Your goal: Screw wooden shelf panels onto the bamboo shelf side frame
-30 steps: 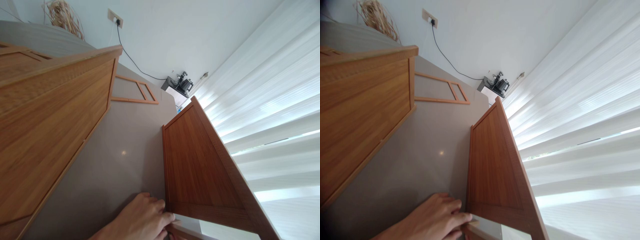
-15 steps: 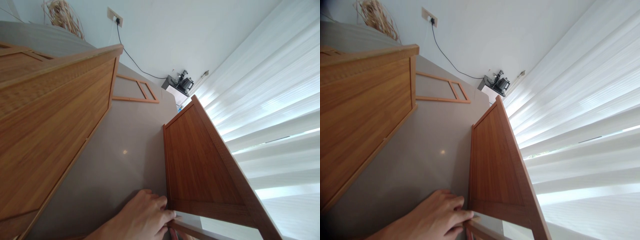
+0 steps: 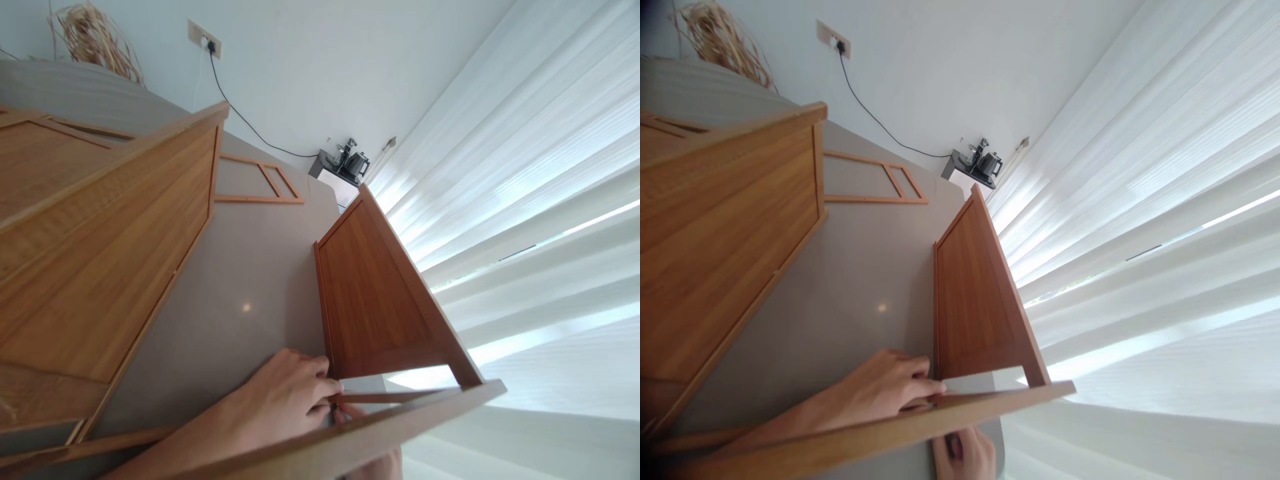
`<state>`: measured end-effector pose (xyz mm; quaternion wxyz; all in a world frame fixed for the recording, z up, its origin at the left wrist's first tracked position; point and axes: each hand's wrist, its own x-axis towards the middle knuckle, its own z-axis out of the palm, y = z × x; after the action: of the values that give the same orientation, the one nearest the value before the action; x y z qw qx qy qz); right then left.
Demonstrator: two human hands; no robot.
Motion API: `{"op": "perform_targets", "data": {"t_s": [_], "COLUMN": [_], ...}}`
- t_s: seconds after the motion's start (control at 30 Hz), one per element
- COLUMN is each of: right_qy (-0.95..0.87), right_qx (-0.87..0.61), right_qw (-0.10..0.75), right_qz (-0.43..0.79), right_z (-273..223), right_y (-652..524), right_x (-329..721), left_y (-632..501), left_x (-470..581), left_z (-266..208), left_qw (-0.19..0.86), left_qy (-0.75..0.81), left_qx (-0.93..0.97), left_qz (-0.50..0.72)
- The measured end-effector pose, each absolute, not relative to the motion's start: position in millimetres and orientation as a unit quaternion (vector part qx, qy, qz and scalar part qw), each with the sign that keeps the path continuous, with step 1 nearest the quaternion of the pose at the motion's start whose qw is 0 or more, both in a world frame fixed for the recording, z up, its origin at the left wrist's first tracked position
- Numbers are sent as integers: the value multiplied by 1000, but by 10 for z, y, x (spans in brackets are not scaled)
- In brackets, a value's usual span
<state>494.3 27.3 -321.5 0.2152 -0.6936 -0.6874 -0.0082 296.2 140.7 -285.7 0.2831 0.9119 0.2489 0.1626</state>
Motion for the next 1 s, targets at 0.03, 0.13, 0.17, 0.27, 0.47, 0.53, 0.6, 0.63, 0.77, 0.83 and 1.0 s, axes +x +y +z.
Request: {"op": "perform_targets", "data": {"t_s": [0.03,0.13,0.17,0.27,0.47,0.53,0.6,0.63,0.77,0.83,1.0], "right_qy": [-687,-678,-675,-657,-634,-633,-633,-632,-628,-629,-634], "right_qx": [-694,-698,-699,-709,-715,-712,-707,-705,-708,-710,-709], "right_qw": [216,228,232,250,288,298,310,315,317,313,308], "right_qz": [-7,16,30,53,63,59,58,58,54,48,31], "right_z": [-3210,-3161,-3139,-3085,-3075,-3070,-3059,-3052,-3028,-3018,-3010], "right_y": [266,248,246,248,245,246,247,247,239,236,233], "right_x": [4929,4873,4853,4803,4766,4758,4750,4746,4728,4716,4702], "left_y": [1402,1366,1353,1333,1328,1325,1326,1328,1347,1358,1353], "left_x": [2963,2967,2968,2962,2986,3026,3079,3106,3169,3167,3135], "left_z": [-2854,-2850,-2853,-2862,-2801,-2789,-2800,-2814,-2883,-2899,-2868], "left_qw": [280,276,275,266,245,243,252,260,282,283,264], "left_qy": [246,281,295,315,326,335,351,360,355,338,326], "left_qx": [914,904,899,892,895,894,885,879,867,871,881], "left_qz": [161,169,173,188,183,172,171,176,207,219,218]}}
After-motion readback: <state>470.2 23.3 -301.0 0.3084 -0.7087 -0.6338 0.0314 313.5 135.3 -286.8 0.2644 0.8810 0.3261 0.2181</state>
